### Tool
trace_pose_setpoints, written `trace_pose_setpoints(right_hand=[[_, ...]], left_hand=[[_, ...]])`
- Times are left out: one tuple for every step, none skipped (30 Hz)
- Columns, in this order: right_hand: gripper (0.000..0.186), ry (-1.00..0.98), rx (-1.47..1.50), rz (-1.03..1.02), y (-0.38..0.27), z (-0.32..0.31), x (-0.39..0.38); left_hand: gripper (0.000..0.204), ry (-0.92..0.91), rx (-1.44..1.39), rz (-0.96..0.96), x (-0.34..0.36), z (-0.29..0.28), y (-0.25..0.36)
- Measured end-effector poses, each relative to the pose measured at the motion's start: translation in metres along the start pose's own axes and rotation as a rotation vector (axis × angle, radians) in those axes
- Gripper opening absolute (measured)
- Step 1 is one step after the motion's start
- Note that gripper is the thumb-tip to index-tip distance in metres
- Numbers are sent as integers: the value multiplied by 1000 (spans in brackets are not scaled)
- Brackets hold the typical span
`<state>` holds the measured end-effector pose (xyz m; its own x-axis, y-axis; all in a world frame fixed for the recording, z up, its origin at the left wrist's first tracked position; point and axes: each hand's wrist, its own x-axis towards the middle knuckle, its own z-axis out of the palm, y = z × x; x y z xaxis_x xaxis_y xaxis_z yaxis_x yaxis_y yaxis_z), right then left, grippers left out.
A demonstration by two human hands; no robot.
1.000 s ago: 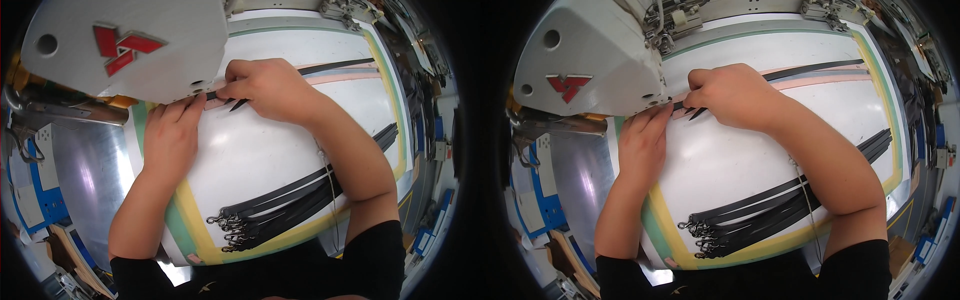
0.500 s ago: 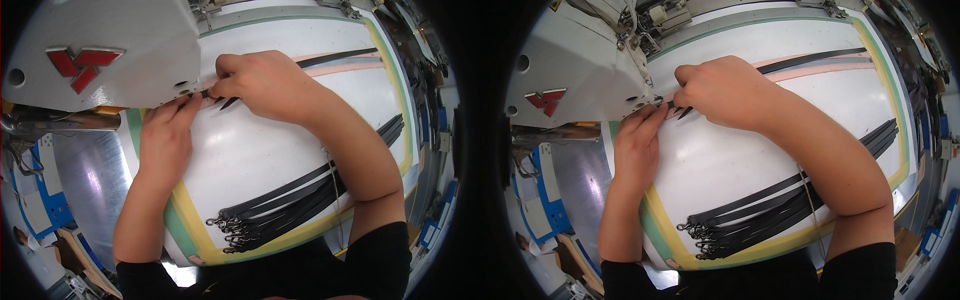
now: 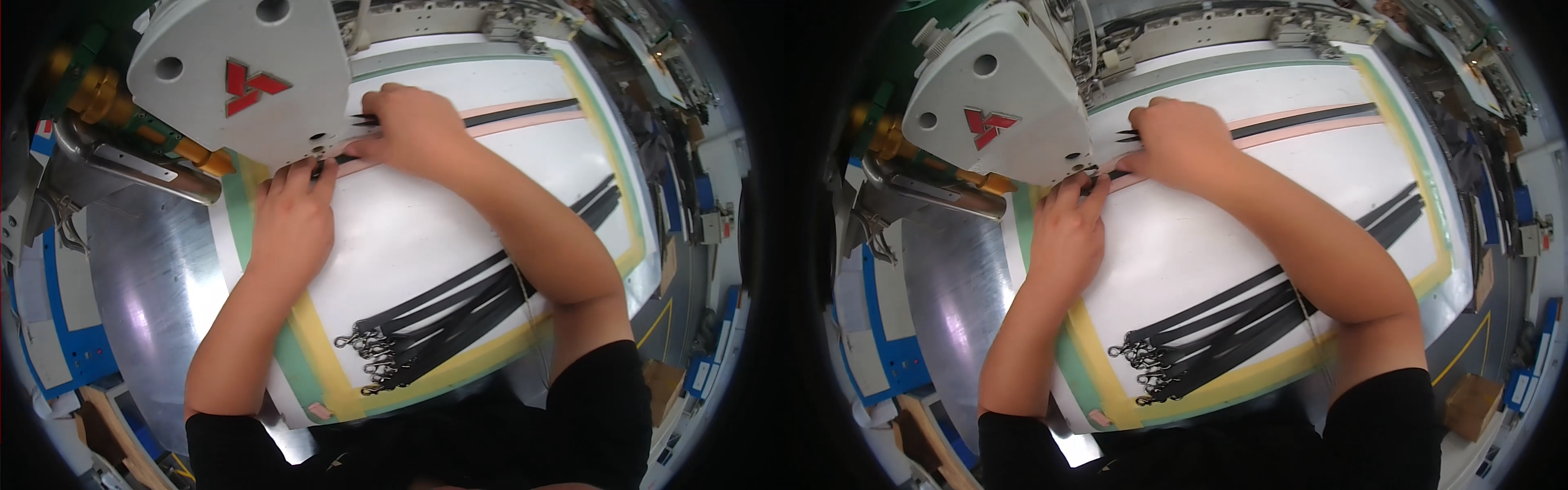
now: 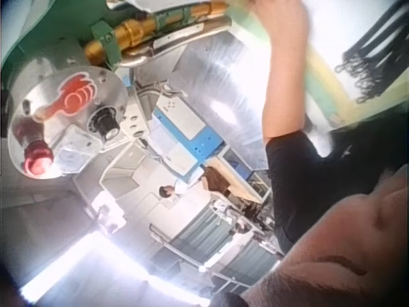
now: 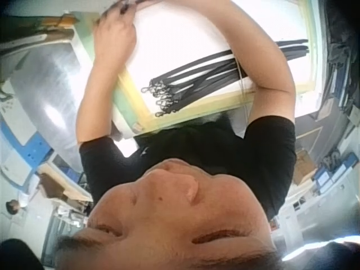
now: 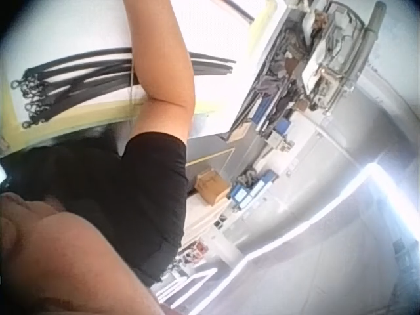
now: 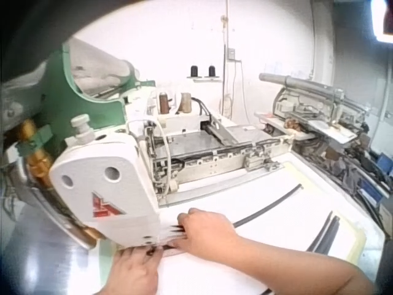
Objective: Sewing black straps using an industrial sewing machine.
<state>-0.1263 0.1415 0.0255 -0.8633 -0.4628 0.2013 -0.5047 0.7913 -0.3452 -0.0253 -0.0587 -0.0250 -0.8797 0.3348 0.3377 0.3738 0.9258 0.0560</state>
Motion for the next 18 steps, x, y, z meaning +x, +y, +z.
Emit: trace_pose_setpoints(right_hand=[[38,-78,-42,28,-4,-1,5],[46,-157,-83,60,-9,0,9],[49,-184,-89,53,-10,0,11],[52,-211,-94,47,-10,0,12],[52,-205,-120,57,-15,0,16],[54,-258,-125,70,-16,0,19],[57,-310,-126,83,-13,-2,19],[57,-308,-140,92,-14,-6,19],[59,-339,-169,129,-14,-9,19],[62,-370,-195,166,-12,-13,20],[62,-372,-205,177,-5,-18,17],[65,-372,-243,208,5,-26,15],[67,-371,-281,240,17,-34,13],[70,-350,-302,253,30,-39,11],[70,-353,-310,253,41,-45,8],[68,-351,-350,299,52,-52,6],[66,-347,-390,348,63,-61,2],[66,-349,-400,350,77,-67,-1]], left_hand=[[52,-11,24,-2,0,0,-1],[52,8,4,9,0,-2,-2],[53,-17,19,-15,0,-2,-1],[53,-42,33,-37,0,-2,1],[53,-22,15,-28,-1,-4,-1],[53,-38,46,-35,-2,-3,-3],[52,-55,78,-43,-2,-2,-2],[54,-73,73,-64,-5,-4,-2],[54,-65,62,-58,-4,-5,-1],[53,-63,50,-65,-3,-7,0],[52,-66,33,-70,-3,-6,1],[52,-62,26,-69,-3,-6,2],[51,-49,43,-65,-3,-6,2],[50,-36,61,-63,-3,-7,2],[50,-33,54,-66,-3,-6,1],[50,-31,64,-72,-4,-6,1],[49,-29,73,-76,-3,-7,2],[49,-24,64,-77,-3,-6,2]])
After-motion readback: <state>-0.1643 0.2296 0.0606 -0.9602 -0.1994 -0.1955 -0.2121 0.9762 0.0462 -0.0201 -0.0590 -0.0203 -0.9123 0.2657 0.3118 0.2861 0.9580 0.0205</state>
